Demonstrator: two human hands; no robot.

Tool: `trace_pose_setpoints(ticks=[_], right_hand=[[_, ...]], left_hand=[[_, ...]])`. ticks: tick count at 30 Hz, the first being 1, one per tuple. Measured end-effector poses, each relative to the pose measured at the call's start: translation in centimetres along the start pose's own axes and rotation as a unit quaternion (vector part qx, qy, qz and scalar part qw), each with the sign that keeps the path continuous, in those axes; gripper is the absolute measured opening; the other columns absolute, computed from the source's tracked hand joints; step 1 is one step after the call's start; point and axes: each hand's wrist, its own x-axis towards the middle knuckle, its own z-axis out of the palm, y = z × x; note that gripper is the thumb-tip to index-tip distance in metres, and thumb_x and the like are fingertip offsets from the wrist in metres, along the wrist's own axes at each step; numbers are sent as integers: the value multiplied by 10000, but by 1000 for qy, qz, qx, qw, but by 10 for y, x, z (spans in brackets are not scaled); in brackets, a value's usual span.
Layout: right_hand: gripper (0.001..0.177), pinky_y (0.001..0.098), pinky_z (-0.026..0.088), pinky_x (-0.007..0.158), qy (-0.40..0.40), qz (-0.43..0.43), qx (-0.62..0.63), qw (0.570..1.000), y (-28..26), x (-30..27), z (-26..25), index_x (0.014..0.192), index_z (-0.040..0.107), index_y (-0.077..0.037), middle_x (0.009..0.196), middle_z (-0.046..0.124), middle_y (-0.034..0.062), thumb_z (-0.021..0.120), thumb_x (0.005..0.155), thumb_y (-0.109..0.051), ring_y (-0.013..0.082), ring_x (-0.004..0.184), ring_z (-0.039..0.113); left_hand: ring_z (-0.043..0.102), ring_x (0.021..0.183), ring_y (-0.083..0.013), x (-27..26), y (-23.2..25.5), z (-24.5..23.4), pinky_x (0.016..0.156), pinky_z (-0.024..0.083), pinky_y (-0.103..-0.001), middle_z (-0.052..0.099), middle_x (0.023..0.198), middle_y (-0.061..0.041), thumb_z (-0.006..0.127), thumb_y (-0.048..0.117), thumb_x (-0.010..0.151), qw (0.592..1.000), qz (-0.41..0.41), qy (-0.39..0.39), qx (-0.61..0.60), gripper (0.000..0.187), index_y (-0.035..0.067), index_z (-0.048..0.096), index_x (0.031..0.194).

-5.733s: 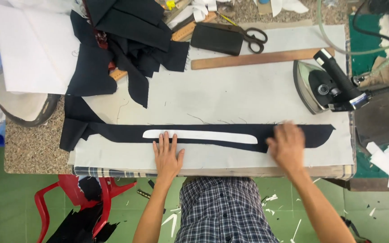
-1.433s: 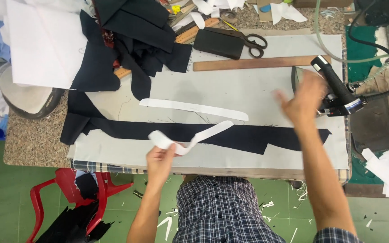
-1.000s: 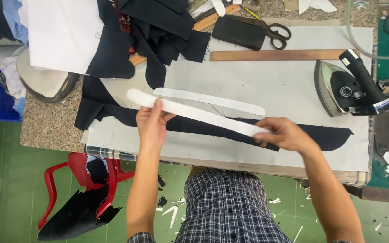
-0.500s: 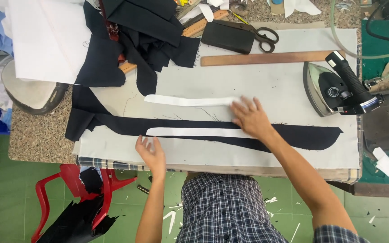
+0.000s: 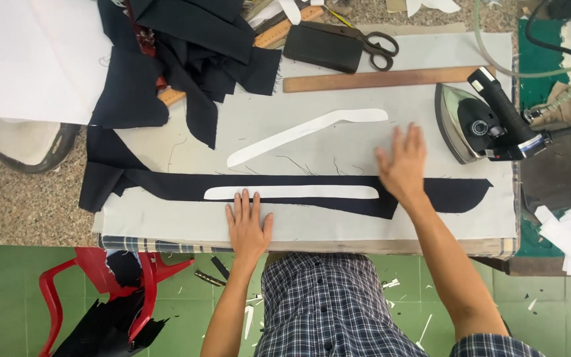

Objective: The person arranges a long black fabric piece on a white work surface, places a white paper template on top, and uses a steam iron to press the fabric. The person repeatedly adjusts the fabric and template before ironing.

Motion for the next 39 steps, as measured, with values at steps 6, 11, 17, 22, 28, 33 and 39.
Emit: trace_pose_setpoints(ticks=[6, 11, 17, 22, 28, 33, 39], right_hand=[[536, 536, 397, 1109, 87, 24, 26, 996, -10, -55, -36, 1413, 571, 29, 1448, 519, 275, 568, 1052, -368, 449, 1380, 466], [584, 516, 317, 1203, 22, -58, 21, 998, -32, -123, -4, 1426, 576, -96, 1511, 553, 143, 535, 986, -478, 325, 1445, 462], [614, 508, 259, 1251, -51, -39, 17, 998, -47, -137, -7, 1404, 611, -122, 1539, 553, 123, 531, 960, -538, 276, 1486, 444], [629, 501, 263, 1290, -34, -39, 10, 999, -48, -140, -2, 1440, 617, -114, 1571, 563, 143, 504, 979, -526, 296, 1514, 456], [708, 497, 250, 1314, -54, -35, -2, 998, -47, -140, -8, 1498, 567, -43, 1617, 521, 206, 396, 1013, -530, 338, 1549, 424], [1028, 468, 3, 1349, -161, 22, 44, 986, -25, -148, -11, 1619, 256, 28, 1702, 270, 253, -16, 1037, -775, 357, 1602, 215], [1013, 508, 135, 1274, -220, 99, -84, 967, 52, -168, -30, 1646, 201, 30, 1709, 238, 228, 37, 1028, -755, 310, 1587, 209]], left_hand=[[170, 1563, -387, -6, -1, 8, 1248, 6, -579, 260, 1669, -228, 419, 522, 1029, 1000, 0, 16, 16, 668, 105, 435, 1551], [199, 1557, -389, -3, 2, 4, 1243, 7, -598, 304, 1652, -218, 410, 589, 1008, 998, 23, -2, 56, 712, 132, 437, 1553], [373, 1470, -435, 14, 6, -6, 1209, 144, -623, 451, 1546, -263, 607, 523, 939, 996, 56, 51, 47, 688, 99, 540, 1478], [319, 1497, -432, 9, -6, -1, 1217, 118, -625, 398, 1579, -268, 583, 543, 938, 997, 47, 68, 5, 722, 86, 514, 1493], [206, 1552, -376, 9, -23, -7, 1247, 68, -588, 265, 1652, -223, 385, 580, 1017, 998, 17, 55, 27, 743, 86, 365, 1572], [193, 1567, -374, 6, -37, -17, 1264, 117, -580, 224, 1676, -210, 256, 590, 1055, 997, -11, 58, 47, 759, 66, 296, 1602], [156, 1570, -355, -2, -32, -22, 1272, 60, -568, 189, 1675, -229, 185, 573, 1071, 999, 36, 9, 23, 756, 32, 285, 1590]])
